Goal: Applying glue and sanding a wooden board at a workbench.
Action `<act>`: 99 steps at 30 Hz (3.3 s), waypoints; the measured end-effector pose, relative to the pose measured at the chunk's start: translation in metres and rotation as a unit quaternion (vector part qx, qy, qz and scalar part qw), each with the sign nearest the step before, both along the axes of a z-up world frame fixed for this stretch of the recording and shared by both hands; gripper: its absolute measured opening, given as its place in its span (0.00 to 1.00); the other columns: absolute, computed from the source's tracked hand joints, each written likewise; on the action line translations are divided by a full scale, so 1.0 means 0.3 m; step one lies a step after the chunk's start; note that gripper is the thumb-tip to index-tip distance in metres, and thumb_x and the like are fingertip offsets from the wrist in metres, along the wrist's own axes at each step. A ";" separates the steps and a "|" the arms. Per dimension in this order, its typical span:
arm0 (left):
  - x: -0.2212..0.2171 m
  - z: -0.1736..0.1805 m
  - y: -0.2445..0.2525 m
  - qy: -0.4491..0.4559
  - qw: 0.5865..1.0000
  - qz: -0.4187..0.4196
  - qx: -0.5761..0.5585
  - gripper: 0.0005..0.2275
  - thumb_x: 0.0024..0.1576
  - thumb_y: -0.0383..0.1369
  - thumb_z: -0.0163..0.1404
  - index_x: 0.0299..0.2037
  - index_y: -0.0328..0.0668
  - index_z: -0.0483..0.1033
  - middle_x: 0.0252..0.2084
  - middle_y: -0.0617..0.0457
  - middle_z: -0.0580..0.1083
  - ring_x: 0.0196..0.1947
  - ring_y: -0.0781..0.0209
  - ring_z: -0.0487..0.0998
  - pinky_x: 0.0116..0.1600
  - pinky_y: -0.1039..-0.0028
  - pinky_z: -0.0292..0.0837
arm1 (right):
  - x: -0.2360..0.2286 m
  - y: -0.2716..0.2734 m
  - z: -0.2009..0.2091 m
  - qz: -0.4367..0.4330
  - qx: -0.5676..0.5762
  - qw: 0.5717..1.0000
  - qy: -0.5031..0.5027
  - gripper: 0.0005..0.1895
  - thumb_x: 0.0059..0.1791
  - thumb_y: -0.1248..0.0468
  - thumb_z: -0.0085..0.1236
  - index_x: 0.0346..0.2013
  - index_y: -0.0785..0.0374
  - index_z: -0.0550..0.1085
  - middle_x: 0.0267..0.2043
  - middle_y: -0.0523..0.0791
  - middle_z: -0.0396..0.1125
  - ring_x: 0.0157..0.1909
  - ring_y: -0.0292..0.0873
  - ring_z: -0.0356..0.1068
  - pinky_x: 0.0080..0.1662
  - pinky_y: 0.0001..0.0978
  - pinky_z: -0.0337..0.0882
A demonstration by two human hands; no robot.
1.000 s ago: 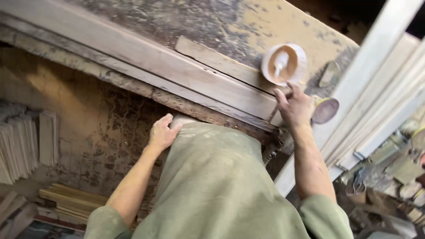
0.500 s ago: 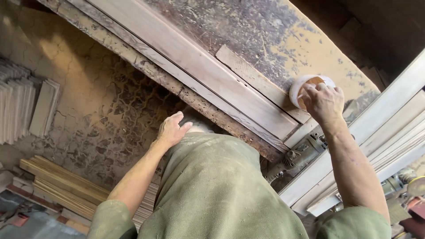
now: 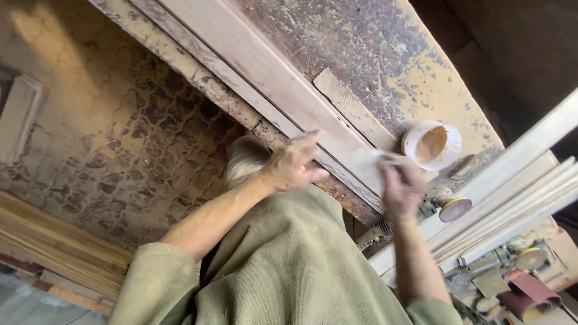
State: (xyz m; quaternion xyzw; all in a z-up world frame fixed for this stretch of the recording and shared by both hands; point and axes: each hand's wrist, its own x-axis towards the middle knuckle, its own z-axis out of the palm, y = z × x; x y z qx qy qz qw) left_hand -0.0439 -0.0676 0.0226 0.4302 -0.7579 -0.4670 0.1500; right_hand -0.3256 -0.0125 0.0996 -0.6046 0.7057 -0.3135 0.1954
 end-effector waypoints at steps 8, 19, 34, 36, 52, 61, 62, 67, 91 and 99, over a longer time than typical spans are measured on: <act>0.069 -0.064 0.027 0.179 0.983 0.027 0.028 0.10 0.66 0.40 0.51 0.44 0.43 0.78 0.44 0.47 0.78 0.42 0.60 0.81 0.46 0.71 0.85 | 0.348 0.040 -0.157 -0.097 0.226 0.859 -0.449 0.12 0.56 0.65 0.62 0.52 0.68 0.79 0.43 0.48 0.75 0.44 0.39 0.74 0.51 0.32 0.75; 0.450 -0.297 -0.142 -0.049 0.966 0.246 -0.068 0.12 0.64 0.38 0.53 0.33 0.38 0.72 0.42 0.44 0.75 0.31 0.59 0.78 0.32 0.70 0.76 | 0.207 -0.014 -0.314 0.093 0.305 0.925 0.209 0.37 0.48 0.56 0.65 0.68 0.62 0.63 0.71 0.59 0.55 0.71 0.61 0.54 0.68 0.54 0.59; 0.504 -0.266 -0.256 -0.033 0.968 0.248 -0.013 0.12 0.63 0.35 0.55 0.35 0.30 0.77 0.38 0.42 0.78 0.28 0.55 0.81 0.30 0.68 0.79 | 0.219 0.027 -0.354 0.042 0.251 0.946 0.203 0.42 0.44 0.61 0.70 0.70 0.60 0.62 0.72 0.57 0.55 0.73 0.60 0.54 0.70 0.52 0.57; 0.514 -0.269 -0.262 -0.026 0.967 0.251 -0.034 0.12 0.63 0.35 0.55 0.35 0.31 0.77 0.37 0.42 0.78 0.29 0.55 0.82 0.31 0.67 0.79 | 0.222 0.028 -0.352 0.040 0.249 0.946 0.203 0.42 0.44 0.62 0.71 0.70 0.60 0.62 0.72 0.57 0.55 0.73 0.61 0.54 0.70 0.52 0.57; 0.580 -0.351 -0.280 -0.073 0.957 0.279 -0.011 0.14 0.66 0.38 0.52 0.29 0.39 0.74 0.34 0.47 0.76 0.23 0.65 0.74 0.25 0.76 0.71 | 0.224 0.010 -0.336 0.035 0.260 0.943 0.206 0.40 0.45 0.61 0.70 0.69 0.62 0.62 0.72 0.58 0.55 0.73 0.61 0.54 0.69 0.53 0.58; 0.399 -0.245 -0.182 -0.054 0.977 0.207 0.002 0.12 0.64 0.35 0.52 0.31 0.36 0.76 0.35 0.47 0.77 0.28 0.59 0.77 0.32 0.66 0.75 | -0.296 0.033 -0.254 -0.089 0.022 0.976 0.197 0.12 0.56 0.70 0.62 0.54 0.71 0.74 0.51 0.55 0.73 0.51 0.49 0.75 0.49 0.38 0.78; 0.372 -0.224 -0.172 -0.044 0.977 0.204 -0.036 0.11 0.63 0.35 0.52 0.32 0.34 0.77 0.35 0.46 0.77 0.32 0.57 0.79 0.37 0.64 0.78 | -0.370 0.028 -0.253 -0.113 0.008 0.976 0.185 0.08 0.59 0.71 0.59 0.53 0.71 0.75 0.49 0.54 0.74 0.48 0.46 0.76 0.48 0.34 0.78; 0.274 -0.186 -0.088 -0.056 0.980 0.187 0.037 0.12 0.61 0.36 0.53 0.32 0.32 0.77 0.35 0.44 0.76 0.32 0.52 0.79 0.36 0.61 0.77 | -0.475 0.004 -0.262 -0.213 -0.036 0.964 -0.154 0.04 0.60 0.69 0.58 0.41 0.68 0.75 0.36 0.48 0.72 0.35 0.38 0.73 0.39 0.29 0.75; 0.180 -0.050 0.133 -0.010 0.966 0.258 -0.008 0.13 0.55 0.39 0.56 0.34 0.33 0.79 0.38 0.41 0.78 0.37 0.44 0.80 0.43 0.60 0.76 | -0.554 -0.026 -0.252 -0.065 0.176 0.940 0.284 0.07 0.54 0.59 0.59 0.39 0.56 0.82 0.37 0.52 0.75 0.40 0.56 0.75 0.45 0.48 0.74; 0.372 -0.075 0.087 0.019 0.960 0.278 0.005 0.11 0.54 0.36 0.58 0.34 0.32 0.79 0.40 0.41 0.79 0.38 0.43 0.80 0.44 0.61 0.76 | 0.064 -0.091 -0.293 0.012 0.057 0.990 0.129 0.02 0.53 0.66 0.64 0.40 0.61 0.81 0.37 0.50 0.74 0.40 0.47 0.75 0.43 0.39 0.76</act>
